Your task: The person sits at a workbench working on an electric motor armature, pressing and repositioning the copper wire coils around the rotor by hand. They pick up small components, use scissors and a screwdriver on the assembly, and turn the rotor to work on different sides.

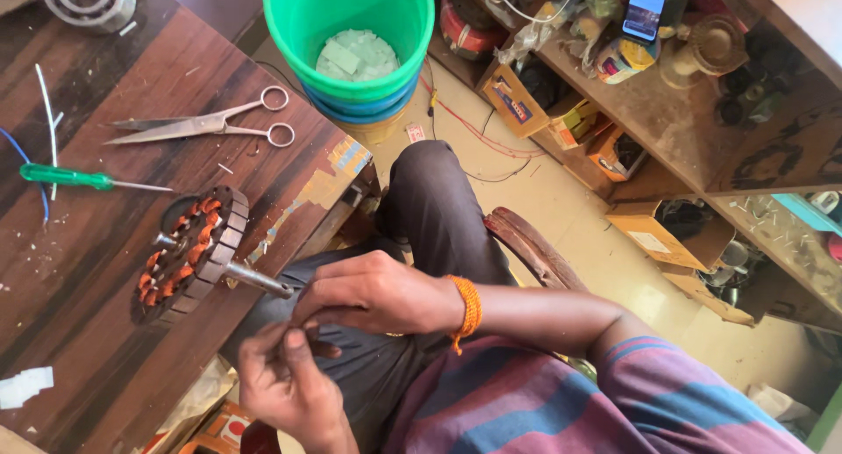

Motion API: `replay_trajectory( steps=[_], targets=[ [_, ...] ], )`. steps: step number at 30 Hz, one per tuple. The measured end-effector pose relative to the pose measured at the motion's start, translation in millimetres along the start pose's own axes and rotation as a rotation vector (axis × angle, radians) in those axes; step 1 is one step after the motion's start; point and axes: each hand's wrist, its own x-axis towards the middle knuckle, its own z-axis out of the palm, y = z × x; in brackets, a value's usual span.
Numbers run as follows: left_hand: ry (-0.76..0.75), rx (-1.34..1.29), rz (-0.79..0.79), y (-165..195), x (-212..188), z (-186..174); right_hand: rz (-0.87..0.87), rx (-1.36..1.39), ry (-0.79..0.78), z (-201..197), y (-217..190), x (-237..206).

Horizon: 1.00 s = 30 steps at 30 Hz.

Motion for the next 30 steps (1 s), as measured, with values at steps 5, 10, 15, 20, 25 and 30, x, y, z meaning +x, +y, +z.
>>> replay_trajectory(
  steps=[5, 10, 15, 20, 25, 30],
  targets=[
    [0.009, 0.287, 0.165, 12.8, 5.1, 3.5, 0.160, 0.079, 0.125, 18.4, 2.7, -1.9],
    [0.015, 0.742, 0.306, 26.7, 10.4, 4.3, 0.270, 0.076, 0.133, 33.5, 8.2, -2.4],
    [0.034, 0.568, 0.238, 28.6, 10.4, 8.1, 0.200, 0.248, 0.262, 47.6, 11.0, 2.5],
    [0.005, 0.176, 0.079, 13.7, 13.5, 3.4, 0.197, 0.519, 0.100, 24.4, 15.8, -2.2],
    [-0.036, 0.767, 0.400, -13.5, 17.6, -1.9, 0.109, 0.164, 0.091, 12.2, 24.0, -4.5],
    [-0.269, 0.471, 0.636, -58.7, 56.2, -30.4, -0.015, 0.029, 0.074, 16.3, 21.1, -5.9]
  ],
)
